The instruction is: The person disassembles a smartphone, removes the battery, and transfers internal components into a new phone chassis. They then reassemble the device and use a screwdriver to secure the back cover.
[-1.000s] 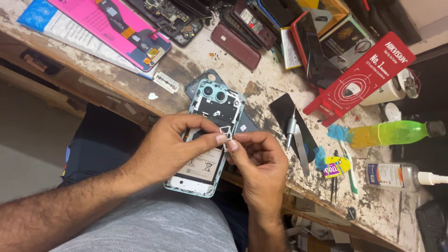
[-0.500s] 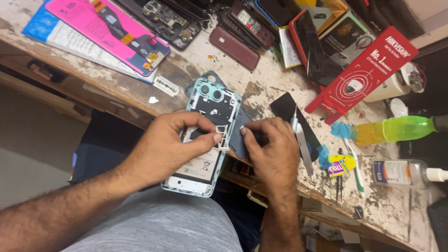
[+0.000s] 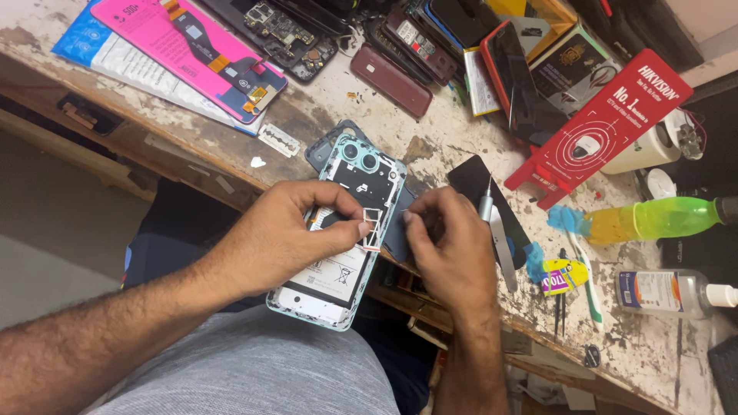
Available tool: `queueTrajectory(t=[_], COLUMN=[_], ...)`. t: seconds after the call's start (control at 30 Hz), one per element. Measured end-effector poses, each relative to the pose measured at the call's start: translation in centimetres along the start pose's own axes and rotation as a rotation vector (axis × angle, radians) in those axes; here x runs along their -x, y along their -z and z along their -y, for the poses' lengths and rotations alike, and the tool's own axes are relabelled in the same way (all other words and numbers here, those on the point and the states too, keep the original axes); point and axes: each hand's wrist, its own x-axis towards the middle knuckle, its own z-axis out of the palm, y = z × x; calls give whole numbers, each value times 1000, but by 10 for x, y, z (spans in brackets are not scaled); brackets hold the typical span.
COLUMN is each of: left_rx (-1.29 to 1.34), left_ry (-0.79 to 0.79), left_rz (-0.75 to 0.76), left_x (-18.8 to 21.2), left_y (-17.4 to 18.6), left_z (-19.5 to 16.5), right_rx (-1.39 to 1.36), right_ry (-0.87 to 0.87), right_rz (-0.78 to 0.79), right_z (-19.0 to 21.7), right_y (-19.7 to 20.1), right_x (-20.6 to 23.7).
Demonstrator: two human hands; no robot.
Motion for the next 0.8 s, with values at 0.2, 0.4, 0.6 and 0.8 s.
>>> queueTrajectory(t=[0.2, 0.4, 0.6, 0.8], left_rx=[-66, -159, -179, -210], left_ry=[37, 12, -112, -75], left_rz=[36, 37, 24, 21], left_x=[2, 1, -1, -4], left_y=[-2, -6, -7, -8], left_z=[-5, -9, -9, -13], right_rx=[-863, -1070, -1217, -1127], right_ry=[-63, -40, -7, -50], right_rz=[-148, -144, -80, -81], right_z=[-7, -12, -15, -11], right_y=[-3, -7, -11, -9], right_x=[18, 26, 29, 35])
